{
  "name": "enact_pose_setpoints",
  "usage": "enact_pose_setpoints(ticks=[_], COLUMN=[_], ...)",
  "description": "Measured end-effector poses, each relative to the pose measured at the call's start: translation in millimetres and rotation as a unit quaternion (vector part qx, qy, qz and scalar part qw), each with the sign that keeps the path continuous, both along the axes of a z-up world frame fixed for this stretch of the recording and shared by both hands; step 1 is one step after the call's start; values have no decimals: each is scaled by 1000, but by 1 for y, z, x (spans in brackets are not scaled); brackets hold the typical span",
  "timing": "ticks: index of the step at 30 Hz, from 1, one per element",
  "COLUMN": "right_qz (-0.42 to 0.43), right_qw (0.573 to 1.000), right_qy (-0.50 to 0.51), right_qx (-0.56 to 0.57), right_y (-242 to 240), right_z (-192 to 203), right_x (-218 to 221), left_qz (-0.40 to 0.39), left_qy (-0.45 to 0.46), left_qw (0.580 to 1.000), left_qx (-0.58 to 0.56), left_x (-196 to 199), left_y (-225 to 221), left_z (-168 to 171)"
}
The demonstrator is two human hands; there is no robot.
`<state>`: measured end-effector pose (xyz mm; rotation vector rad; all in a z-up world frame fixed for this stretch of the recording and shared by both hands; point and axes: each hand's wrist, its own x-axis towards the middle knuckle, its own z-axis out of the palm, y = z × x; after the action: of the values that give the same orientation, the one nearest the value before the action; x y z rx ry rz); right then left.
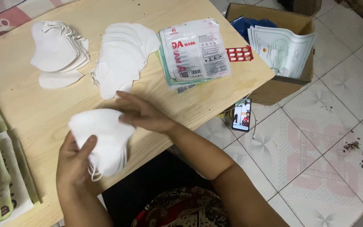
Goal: Packaging individual face masks into plastic bags
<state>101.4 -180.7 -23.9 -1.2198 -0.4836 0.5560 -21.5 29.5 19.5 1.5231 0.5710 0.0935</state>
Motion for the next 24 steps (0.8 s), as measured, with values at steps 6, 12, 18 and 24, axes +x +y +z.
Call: enact_pose_setpoints(ticks=[6,12,18,24], right_qz=[-35,-251,-163,-122], right_qw=[990,883,945,952], right_qy=[-131,-397,-285,-281], right_qx=[-37,-26,-4,7], right_y=[22,46,69,64], right_z=[-20,-13,-44,-31], right_x=[27,7,-6,-15], left_qz=[-44,120,103,187], left_qy=[-227,-229,-291,-255], left_qw=[958,941,936,947], left_qx=[168,220,172,52], left_x=[51,79,88,88], left_y=[15,-5,-6,-6], left_z=[-31,-38,-51,-85])
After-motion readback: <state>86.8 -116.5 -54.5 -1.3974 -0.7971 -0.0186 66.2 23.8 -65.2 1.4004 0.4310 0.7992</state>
